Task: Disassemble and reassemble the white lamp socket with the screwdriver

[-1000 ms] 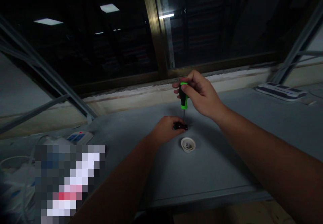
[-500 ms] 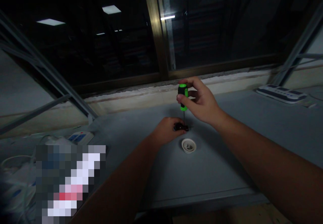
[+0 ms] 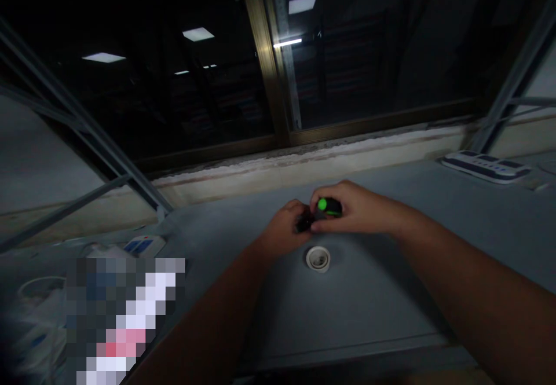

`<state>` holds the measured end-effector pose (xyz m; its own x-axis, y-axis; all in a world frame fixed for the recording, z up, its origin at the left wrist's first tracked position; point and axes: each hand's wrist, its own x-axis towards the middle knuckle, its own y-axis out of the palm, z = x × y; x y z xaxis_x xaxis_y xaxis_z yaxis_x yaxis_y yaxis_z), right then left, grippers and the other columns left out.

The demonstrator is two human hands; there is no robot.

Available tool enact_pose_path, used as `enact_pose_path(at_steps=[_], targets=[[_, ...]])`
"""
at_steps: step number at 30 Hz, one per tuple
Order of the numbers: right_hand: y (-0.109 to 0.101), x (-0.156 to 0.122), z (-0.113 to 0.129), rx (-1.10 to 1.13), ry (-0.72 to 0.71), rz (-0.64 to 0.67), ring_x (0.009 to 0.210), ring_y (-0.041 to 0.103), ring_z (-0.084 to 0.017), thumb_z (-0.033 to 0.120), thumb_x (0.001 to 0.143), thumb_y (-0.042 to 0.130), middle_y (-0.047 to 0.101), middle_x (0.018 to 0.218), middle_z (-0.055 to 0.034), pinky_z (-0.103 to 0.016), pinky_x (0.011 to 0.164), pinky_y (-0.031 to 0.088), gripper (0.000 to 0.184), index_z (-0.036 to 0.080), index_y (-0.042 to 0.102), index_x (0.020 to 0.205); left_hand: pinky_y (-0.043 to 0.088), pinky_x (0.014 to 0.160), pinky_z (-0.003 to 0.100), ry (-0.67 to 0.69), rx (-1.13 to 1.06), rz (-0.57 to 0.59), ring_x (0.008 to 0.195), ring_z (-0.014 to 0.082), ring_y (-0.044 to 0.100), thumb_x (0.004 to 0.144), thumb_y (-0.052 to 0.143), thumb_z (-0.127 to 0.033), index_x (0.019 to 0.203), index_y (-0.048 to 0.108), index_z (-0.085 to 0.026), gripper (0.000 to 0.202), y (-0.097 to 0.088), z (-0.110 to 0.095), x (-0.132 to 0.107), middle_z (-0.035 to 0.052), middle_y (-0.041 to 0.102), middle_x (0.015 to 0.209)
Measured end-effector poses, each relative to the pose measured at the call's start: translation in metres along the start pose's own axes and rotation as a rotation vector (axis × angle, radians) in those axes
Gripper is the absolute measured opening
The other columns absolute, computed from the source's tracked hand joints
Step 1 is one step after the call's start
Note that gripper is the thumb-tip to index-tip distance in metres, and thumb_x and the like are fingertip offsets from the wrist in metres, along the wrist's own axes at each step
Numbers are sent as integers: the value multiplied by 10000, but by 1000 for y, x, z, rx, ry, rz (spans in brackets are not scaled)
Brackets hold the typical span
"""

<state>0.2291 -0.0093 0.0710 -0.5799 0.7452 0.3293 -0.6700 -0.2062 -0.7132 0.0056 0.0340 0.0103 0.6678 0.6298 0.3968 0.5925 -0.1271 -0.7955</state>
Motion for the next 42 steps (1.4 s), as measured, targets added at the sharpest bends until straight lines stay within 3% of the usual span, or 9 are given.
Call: enact_pose_path(at_steps=[2,6,10,12,15,21,27,34,42], targets=[[9,0,2,-57,9,218,825,635,-184,474,769,800,704,910,-3,-303,725,460,351,231,714,1007,530,894,336,-8,-29,-13,948,220,645,753,736,-224,1027,708,-152,285,0,3,0,83,660,1002],[24,1,0,-146,44,332,1004,650,-255,539,631,880,721,1121,-32,-344,840,461,582,247,708,1104,527,866,316,-26,-76,-31,927,204,644,725,733,-172,993,707,-158,270,0,12,0,68,675,983],[28,-1,0,-106,83,397,845,667,-205,397,698,838,736,969,-17,-309,751,475,393,224,716,1029,519,847,306,-49,-94,-35,897,185,641,726,708,-139,938,704,-169,214,-3,17,-1,53,676,964],[24,-1,-1,-90,87,391,787,659,-186,309,715,796,730,912,-12,-293,705,472,307,213,715,996,513,818,299,-66,-84,-38,868,179,635,713,736,-164,884,688,-169,177,-4,18,-1,42,668,927],[14,-1,-6,-69,66,308,812,661,-187,230,702,759,732,938,-12,-292,727,478,352,211,707,1049,511,773,285,-90,-93,-34,835,174,621,677,762,-179,829,643,-167,193,-4,19,-3,33,648,896],[0,1,-19,-104,-19,148,1000,646,-213,147,694,706,700,1098,-37,-312,878,482,428,218,660,1114,540,845,320,-60,-165,-26,926,204,638,640,752,-144,1043,672,-153,410,-1,23,-5,67,644,1008],[5,3,-21,-96,-55,150,1058,635,-203,51,678,620,681,1149,-38,-305,932,470,499,223,637,1145,546,894,331,-82,-217,58,989,225,669,705,723,-163,1051,709,-166,347,-2,20,-7,76,697,1057],[-1,3,-29,-30,-3,117,1047,647,-204,74,670,620,703,1152,-20,-301,921,463,535,227,642,1183,555,922,336,-102,-521,54,992,215,706,741,709,-146,1119,694,-126,379,3,16,-7,103,694,1102],[-7,3,-37,80,0,117,1029,649,-219,239,797,673,699,1129,-55,-336,921,486,389,210,629,1182,566,904,352,-139,-502,-2,984,217,705,727,766,-180,1122,726,-147,399,4,12,-5,104,703,1097]])
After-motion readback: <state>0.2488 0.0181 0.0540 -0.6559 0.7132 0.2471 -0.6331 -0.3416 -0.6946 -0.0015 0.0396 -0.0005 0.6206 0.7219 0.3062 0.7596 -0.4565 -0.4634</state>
